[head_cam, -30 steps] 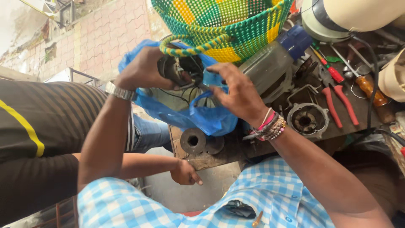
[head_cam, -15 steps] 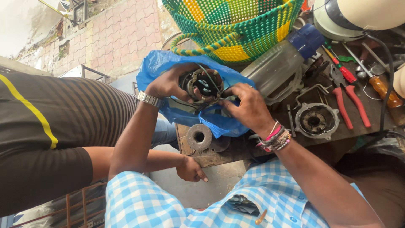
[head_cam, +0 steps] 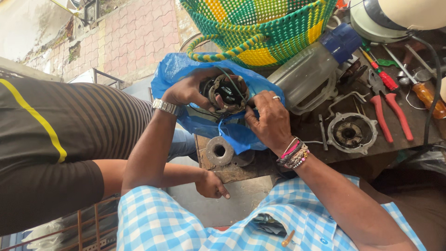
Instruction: The person handles a motor component and a metal bracket on a cluttered workbench. They use pliers and a screwdriver to manipulate and adjust the parts, occasionally picking up and inspecting different components.
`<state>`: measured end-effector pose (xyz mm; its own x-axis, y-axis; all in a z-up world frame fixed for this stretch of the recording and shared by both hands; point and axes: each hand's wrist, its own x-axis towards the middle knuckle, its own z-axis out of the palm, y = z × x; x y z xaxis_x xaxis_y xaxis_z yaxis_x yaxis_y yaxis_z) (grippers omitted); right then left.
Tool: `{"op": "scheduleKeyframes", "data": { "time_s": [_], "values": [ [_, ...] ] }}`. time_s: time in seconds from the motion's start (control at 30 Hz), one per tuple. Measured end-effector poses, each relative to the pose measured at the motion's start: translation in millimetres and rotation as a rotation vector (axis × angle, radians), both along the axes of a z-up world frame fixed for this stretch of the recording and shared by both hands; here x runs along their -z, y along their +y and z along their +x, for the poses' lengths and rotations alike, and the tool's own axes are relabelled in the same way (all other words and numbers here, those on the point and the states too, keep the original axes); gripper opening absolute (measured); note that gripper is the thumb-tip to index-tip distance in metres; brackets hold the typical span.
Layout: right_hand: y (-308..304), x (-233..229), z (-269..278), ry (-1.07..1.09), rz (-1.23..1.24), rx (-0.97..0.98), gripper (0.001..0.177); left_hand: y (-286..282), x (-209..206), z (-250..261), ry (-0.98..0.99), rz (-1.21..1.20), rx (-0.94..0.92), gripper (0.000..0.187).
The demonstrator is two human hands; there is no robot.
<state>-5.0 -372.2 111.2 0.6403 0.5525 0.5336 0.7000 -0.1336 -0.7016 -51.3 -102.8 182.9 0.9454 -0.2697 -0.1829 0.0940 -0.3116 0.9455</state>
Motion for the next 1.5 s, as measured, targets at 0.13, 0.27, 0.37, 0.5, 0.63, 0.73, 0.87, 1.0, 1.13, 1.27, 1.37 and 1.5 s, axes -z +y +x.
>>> {"op": "scheduleKeyframes", "data": {
  "time_s": [0.13,0.27,0.37,0.5,0.63,0.73,0.87,1.0,1.13,1.27,1.37,1.5],
  "values": [
    [2,9,3,0.078,0.005,0.03,0.018,4,3,3,-0.014,0.049,0.042,0.095],
    [5,17,7,0.145,0.04,0.029,0.018,8,5,3,-0.015,0.074,0.052,0.095],
    [8,22,7,0.198,0.047,0.041,0.016,11,11,3,0.007,0.004,0.07,0.097],
    [14,20,12,0.27,-0.01,0.065,0.016,19,24,-2,0.031,-0.073,0.002,0.103],
    [3,-2,10,0.151,0.084,0.076,0.022,26,41,-10,0.13,-0.224,-0.142,0.103],
    [0,-13,4,0.026,0.162,-0.019,0.026,34,49,-14,0.139,-0.366,-0.189,0.099],
    [4,-20,0,0.002,0.132,-0.116,0.034,35,49,-19,0.084,-0.305,-0.207,0.098],
    [6,-15,-3,-0.011,0.133,-0.135,0.038,35,53,-22,0.097,-0.299,-0.224,0.098],
    [6,-15,-2,-0.014,0.158,-0.127,0.037,35,55,-21,0.078,-0.265,-0.249,0.097],
    [7,-19,-1,-0.03,0.08,-0.125,0.041,36,57,-19,0.108,-0.307,-0.206,0.09],
    [8,-20,2,-0.118,0.031,-0.141,0.051,37,57,-20,0.096,-0.257,-0.208,0.085],
    [10,-17,8,-0.25,-0.008,-0.165,0.059,37,56,-21,0.108,-0.255,-0.215,0.08]
  ]
}}
